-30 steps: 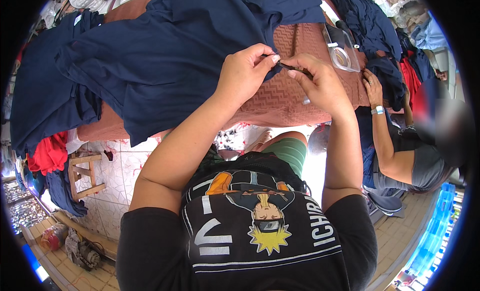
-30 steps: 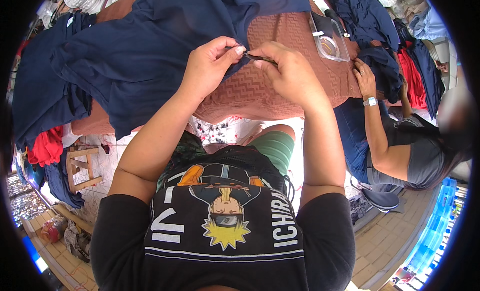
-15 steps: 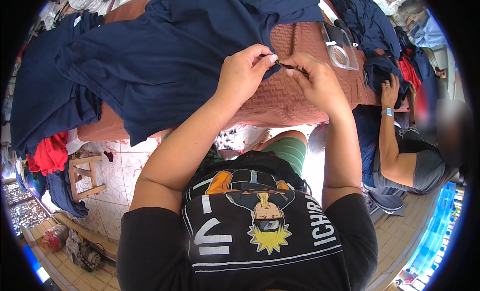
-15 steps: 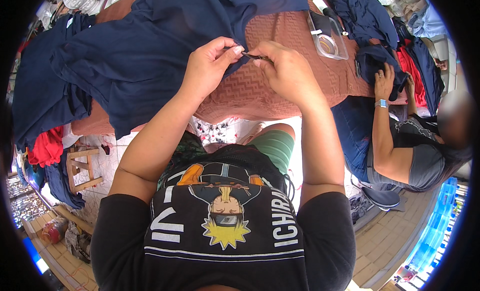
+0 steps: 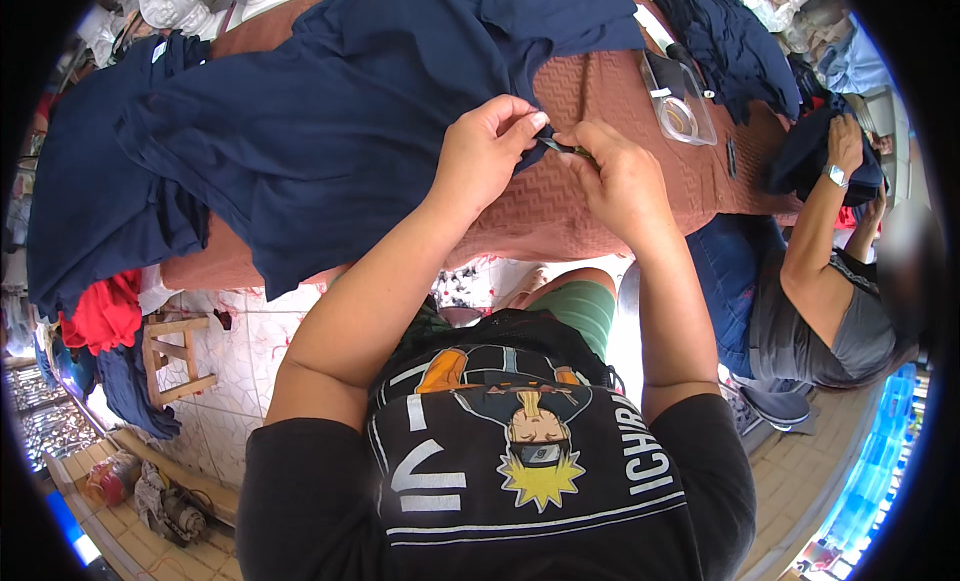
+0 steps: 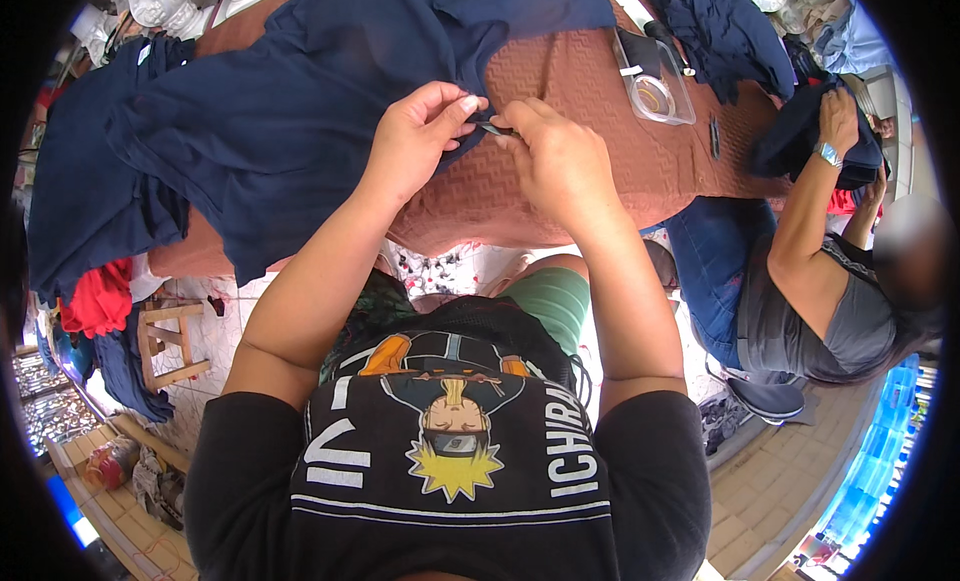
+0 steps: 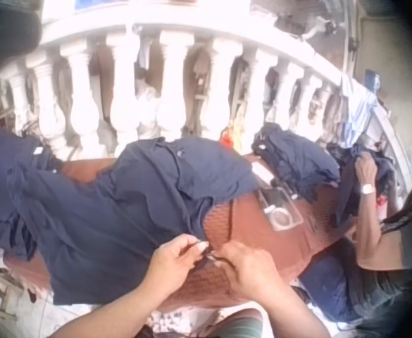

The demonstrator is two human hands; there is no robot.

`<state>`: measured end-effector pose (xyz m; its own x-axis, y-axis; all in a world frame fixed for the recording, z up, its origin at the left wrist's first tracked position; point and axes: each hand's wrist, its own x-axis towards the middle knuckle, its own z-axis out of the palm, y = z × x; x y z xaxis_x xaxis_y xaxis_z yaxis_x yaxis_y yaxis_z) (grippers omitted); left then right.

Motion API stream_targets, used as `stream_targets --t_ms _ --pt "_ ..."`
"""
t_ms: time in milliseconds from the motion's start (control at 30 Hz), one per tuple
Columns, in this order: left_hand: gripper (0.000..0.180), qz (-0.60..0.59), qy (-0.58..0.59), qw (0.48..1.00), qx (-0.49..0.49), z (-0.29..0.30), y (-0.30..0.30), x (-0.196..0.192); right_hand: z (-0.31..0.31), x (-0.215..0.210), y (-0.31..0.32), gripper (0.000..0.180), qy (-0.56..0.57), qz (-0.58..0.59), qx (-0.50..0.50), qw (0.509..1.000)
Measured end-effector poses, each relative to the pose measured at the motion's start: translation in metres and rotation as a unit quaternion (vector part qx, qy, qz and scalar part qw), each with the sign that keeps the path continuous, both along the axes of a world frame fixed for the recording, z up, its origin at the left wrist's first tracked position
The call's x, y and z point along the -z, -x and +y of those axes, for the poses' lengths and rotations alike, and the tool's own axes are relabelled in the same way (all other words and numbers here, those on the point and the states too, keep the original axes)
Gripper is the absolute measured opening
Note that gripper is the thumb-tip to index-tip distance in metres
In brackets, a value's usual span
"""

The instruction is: The person removes loose threads from navy blue shirts using shears. They handle the shirts, move them across the table, and snip threads from the seams and labels.

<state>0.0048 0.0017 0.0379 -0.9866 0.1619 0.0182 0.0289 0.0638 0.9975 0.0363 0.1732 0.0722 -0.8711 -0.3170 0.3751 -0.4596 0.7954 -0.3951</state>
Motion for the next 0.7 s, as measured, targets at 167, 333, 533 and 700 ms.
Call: stream_targets --t_ms 167,333,533,700 --pt "0.018 0.177 0.041 0.981 0.076 -0.032 -0.011 -0.012 0.016 0.002 0.006 0.021 0.064 -0.031 0.011 0.997" --pt "0.019 0.155 0.139 0.904 0.374 -0.077 -0.050 -0.070 0.039 0.003 0.008 0.025 0.120 -0.088 0.078 0.986" --pt "0.016 0.232 0.278 0.868 0.339 -0.080 -0.068 -0.074 0.041 0.007 0.012 0.028 0.147 -0.097 0.085 0.981" --pt "0.016 0.197 0.300 0.907 0.218 -0.040 -0.018 -0.055 0.041 0.045 0.020 0.032 0.201 -0.143 0.034 0.969"
